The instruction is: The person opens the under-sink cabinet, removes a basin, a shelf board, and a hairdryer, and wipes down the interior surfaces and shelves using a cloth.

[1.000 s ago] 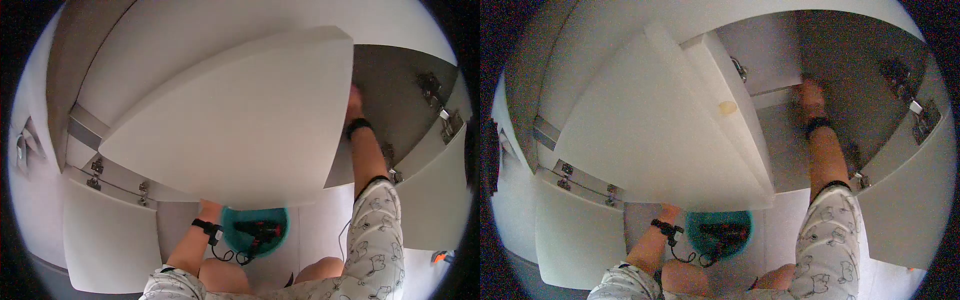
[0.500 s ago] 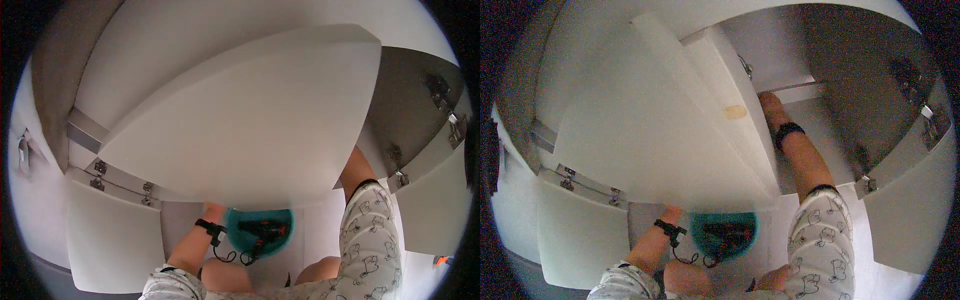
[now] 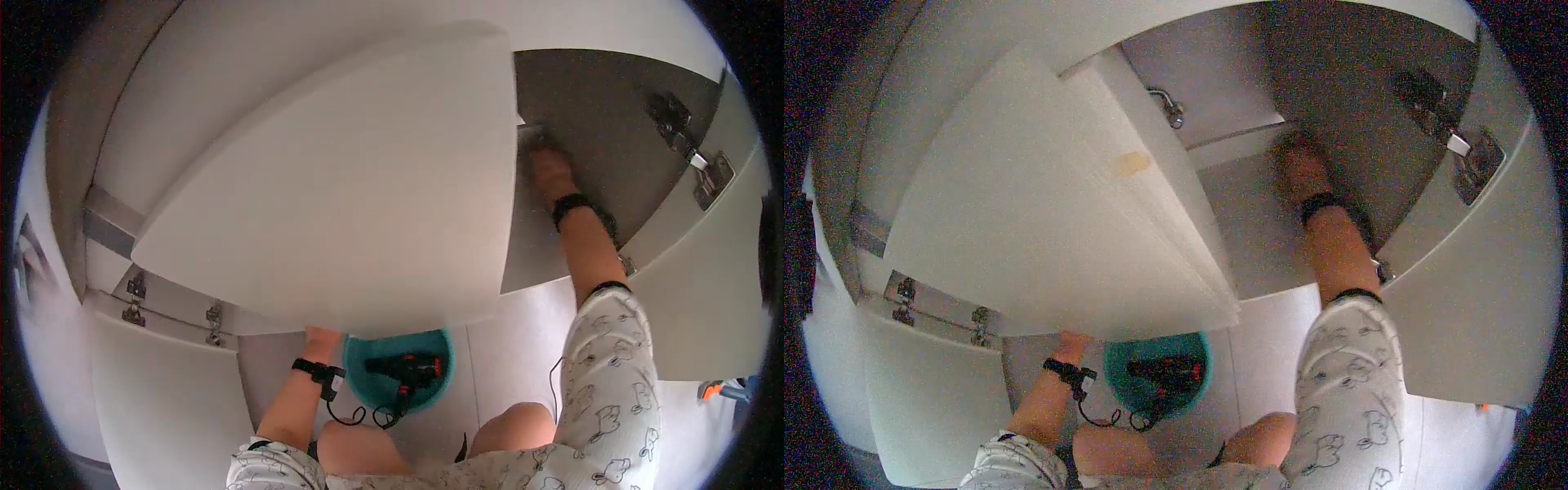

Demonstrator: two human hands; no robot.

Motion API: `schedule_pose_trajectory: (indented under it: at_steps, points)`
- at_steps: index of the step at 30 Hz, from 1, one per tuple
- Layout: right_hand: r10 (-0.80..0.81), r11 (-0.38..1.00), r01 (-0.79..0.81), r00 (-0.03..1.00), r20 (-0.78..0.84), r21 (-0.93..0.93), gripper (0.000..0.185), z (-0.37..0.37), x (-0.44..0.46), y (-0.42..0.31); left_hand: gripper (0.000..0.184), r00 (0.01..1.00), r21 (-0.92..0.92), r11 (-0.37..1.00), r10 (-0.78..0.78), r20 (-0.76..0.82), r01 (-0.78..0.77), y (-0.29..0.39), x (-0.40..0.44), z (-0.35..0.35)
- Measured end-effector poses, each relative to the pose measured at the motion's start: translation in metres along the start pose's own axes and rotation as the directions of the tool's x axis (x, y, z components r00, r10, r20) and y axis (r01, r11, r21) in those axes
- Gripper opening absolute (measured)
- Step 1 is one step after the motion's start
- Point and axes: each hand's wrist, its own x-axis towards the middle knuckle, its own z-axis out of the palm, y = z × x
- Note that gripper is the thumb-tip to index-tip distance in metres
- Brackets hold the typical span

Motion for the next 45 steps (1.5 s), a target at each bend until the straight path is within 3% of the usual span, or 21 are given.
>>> schedule_pose_trajectory:
  at_steps: [2, 5, 6, 7, 9, 11, 13, 15, 18, 21, 25, 28, 31, 33, 34, 35, 36, 37, 39, 41, 45]
  points:
    - [-0.102, 0.982, 0.157, 0.908, -0.407, 0.105, 0.028, 0.036, 0.02, 0.016, 0.048, 0.999, -0.01, 1.0, -0.02, 0.029, 0.021, 0.003, -0.002, -0.005]
    - [-0.126, 0.977, 0.032, 0.884, -0.449, -0.21, 0.028, 0.046, 0.03, 0.008, 0.048, 0.999, 0.03, 1.0, -0.001, 0.042, -0.001, 0.005, 0.003, -0.01]
    - [-0.131, 0.977, 0.037, 0.885, -0.446, -0.212, 0.028, 0.041, 0.024, 0.004, 0.048, 0.978, 0.152, 0.98, 0.148, -0.144, -0.126, 0.001, -0.002, -0.006]
    - [-0.104, 0.987, 0.056, 0.936, -0.338, -0.15, 0.029, 0.035, 0.016, 0.002, 0.048, 0.979, 0.147, 0.981, 0.147, -0.14, -0.126, -0.003, -0.007, -0.004]
    - [-0.068, 0.994, 0.046, 0.974, -0.216, -0.104, 0.029, 0.018, -0.004, 0.002, 0.049, 0.987, -0.167, 0.986, -0.048, -0.152, 0.022, 0.012, 0.0, -0.025]
    - [0.093, 0.996, -0.093, 0.995, -0.037, 0.006, 0.029, 0.003, -0.022, -0.006, 0.049, 0.995, -0.221, 0.971, -0.096, -0.009, 0.092, 0.021, 0.007, -0.039]
    - [0.04, 0.983, -0.046, 0.998, -0.039, -0.176, 0.03, -0.011, -0.053, -0.017, 0.049, 0.982, -0.246, 0.954, -0.143, 0.125, 0.17, 0.015, 0.006, -0.035]
    - [0.143, 0.989, -0.146, 0.985, -0.098, -0.024, 0.027, -0.01, -0.07, -0.019, 0.048, 0.978, -0.171, 0.983, 0.037, -0.206, -0.073, 0.001, -0.001, -0.015]
    - [0.188, 0.982, -0.187, 0.98, -0.073, 0.013, 0.026, -0.01, -0.099, -0.01, 0.049, 0.987, -0.413, 0.91, -0.042, -0.158, -0.027, 0.0, -0.002, -0.011]
    - [0.14, 0.987, -0.156, 0.958, -0.249, -0.046, 0.025, 0.016, -0.124, 0.0, 0.049, 0.988, -0.326, 0.943, -0.104, -0.114, 0.062, -0.004, -0.002, 0.0]
    - [0.209, 0.977, -0.214, 0.965, -0.159, -0.02, 0.025, 0.004, -0.166, -0.004, 0.049, 0.977, -0.374, 0.927, -0.068, -0.204, -0.013, -0.012, -0.001, 0.021]
    - [0.15, 0.97, -0.182, 0.97, -0.192, -0.163, 0.025, 0.012, -0.186, 0.003, 0.05, 0.992, -0.385, 0.918, -0.122, -0.04, 0.098, -0.003, 0.001, -0.006]
    - [0.24, 0.966, -0.253, 0.954, -0.182, -0.057, 0.021, -0.003, -0.215, 0.01, 0.05, 0.965, -0.23, 0.97, 0.01, -0.262, -0.073, -0.006, -0.001, 0.0]
    - [0.232, 0.954, -0.19, 0.957, -0.172, 0.231, 0.022, -0.008, -0.239, 0.026, 0.05, 0.949, -0.418, 0.908, -0.098, -0.299, -0.038, -0.003, -0.001, 0.0]
    - [0.274, 0.7, -0.167, 0.961, -0.045, 0.695, 0.025, -0.011, -0.256, 0.03, 0.05, 0.954, -0.41, 0.911, -0.088, -0.285, -0.039, -0.002, 0.0, -0.001]
    - [0.278, 0.691, -0.18, 0.96, -0.027, 0.7, 0.025, 0.001, -0.266, 0.032, 0.051, 0.961, -0.51, 0.858, -0.087, -0.263, -0.062, -0.003, 0.001, -0.002]
    - [0.202, 0.127, -0.051, 0.979, 0.024, 0.991, 0.027, 0.013, -0.274, 0.036, 0.051, 0.967, -0.602, 0.795, -0.086, -0.238, -0.078, -0.004, 0.001, -0.004]
    - [0.12, -0.503, 0.05, 0.993, 0.013, 0.863, 0.029, 0.023, -0.279, 0.038, 0.051, 0.97, -0.592, 0.803, -0.08, -0.229, -0.073, -0.006, 0.0, -0.003]
    - [0.105, -0.642, 0.043, 0.994, 0.033, 0.766, 0.03, 0.029, -0.283, 0.037, 0.049, 0.958, -0.247, 0.963, 0.032, -0.284, -0.105, -0.005, 0.002, -0.008]
    - [0.025, -0.858, 0.051, 0.998, -0.058, 0.51, 0.033, 0.045, -0.273, 0.039, 0.047, 0.979, -0.307, 0.952, -0.04, -0.201, -0.024, 0.006, 0.001, -0.025]
    - [-0.064, -0.92, -0.018, 0.992, -0.106, 0.391, 0.035, 0.032, -0.256, 0.027, 0.045, 0.988, -0.352, 0.933, -0.118, -0.098, 0.077, 0.017, -0.002, -0.044]
